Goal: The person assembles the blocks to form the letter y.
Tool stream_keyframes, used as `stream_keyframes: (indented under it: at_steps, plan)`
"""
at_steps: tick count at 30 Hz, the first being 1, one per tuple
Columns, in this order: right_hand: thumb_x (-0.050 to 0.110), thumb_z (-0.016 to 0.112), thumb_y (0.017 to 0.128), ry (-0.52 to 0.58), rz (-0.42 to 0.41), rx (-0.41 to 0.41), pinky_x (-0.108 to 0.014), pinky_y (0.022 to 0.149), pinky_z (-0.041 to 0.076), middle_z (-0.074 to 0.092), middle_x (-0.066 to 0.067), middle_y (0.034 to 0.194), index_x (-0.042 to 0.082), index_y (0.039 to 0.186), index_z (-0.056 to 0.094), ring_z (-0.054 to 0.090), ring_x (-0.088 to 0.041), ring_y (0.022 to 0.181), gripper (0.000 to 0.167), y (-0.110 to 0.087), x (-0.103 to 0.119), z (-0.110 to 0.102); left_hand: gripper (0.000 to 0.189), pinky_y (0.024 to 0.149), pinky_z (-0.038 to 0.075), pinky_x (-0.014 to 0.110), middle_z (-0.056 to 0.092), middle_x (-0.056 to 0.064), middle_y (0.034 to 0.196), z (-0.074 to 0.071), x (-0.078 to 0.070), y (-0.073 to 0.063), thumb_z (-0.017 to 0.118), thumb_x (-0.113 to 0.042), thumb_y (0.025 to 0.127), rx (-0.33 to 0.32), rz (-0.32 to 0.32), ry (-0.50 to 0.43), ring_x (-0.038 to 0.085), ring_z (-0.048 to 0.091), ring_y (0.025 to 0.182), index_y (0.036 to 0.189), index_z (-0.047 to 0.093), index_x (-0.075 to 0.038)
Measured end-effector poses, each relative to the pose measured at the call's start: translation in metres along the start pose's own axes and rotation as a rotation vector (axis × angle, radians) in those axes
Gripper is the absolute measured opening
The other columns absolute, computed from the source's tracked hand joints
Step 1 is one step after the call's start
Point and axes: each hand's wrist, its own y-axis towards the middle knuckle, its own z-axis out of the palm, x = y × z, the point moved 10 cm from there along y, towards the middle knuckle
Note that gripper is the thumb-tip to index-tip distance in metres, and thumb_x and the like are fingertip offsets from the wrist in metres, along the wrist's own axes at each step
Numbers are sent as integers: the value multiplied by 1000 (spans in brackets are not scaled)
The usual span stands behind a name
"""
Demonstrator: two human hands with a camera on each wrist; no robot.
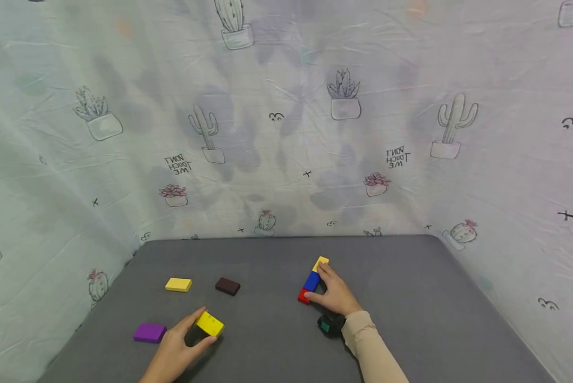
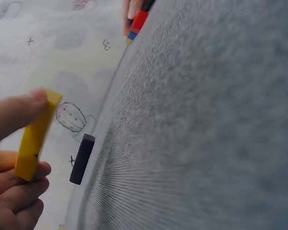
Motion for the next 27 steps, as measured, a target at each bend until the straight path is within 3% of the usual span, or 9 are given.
stream_keyframes:
  at_steps: [5, 17, 27]
  plan:
    - [48, 69, 81, 11, 8, -13, -59, 106, 32, 29, -19, 153, -1, 145, 35, 30, -42, 138, 88, 1, -1, -3, 75, 93, 49, 51, 60, 17, 127, 4, -19, 12, 77, -44, 75, -27, 72, -35, 35, 58, 116, 134, 53, -5]
    - [49, 69, 81, 28, 25, -5, -58, 108, 32, 28, -16, 154, 2, 146, 35, 28, -39, 140, 87, 3, -1, -1, 74, 95, 45, 57, 53, 20, 135, 39, -66, 50, 73, -43, 80, 42, 175, -116, 41, 51, 122, 138, 48, -3]
    - [49, 69, 82, 27, 29, 17, -57, 109, 31, 26, -16, 155, 2, 146, 34, 26, -39, 141, 87, 1, -3, 3, 76, 94, 44, 59, 54, 21, 133, 54, -75, 75, 72, -46, 80, -19, 171, -175, 43, 50, 122, 136, 49, -1]
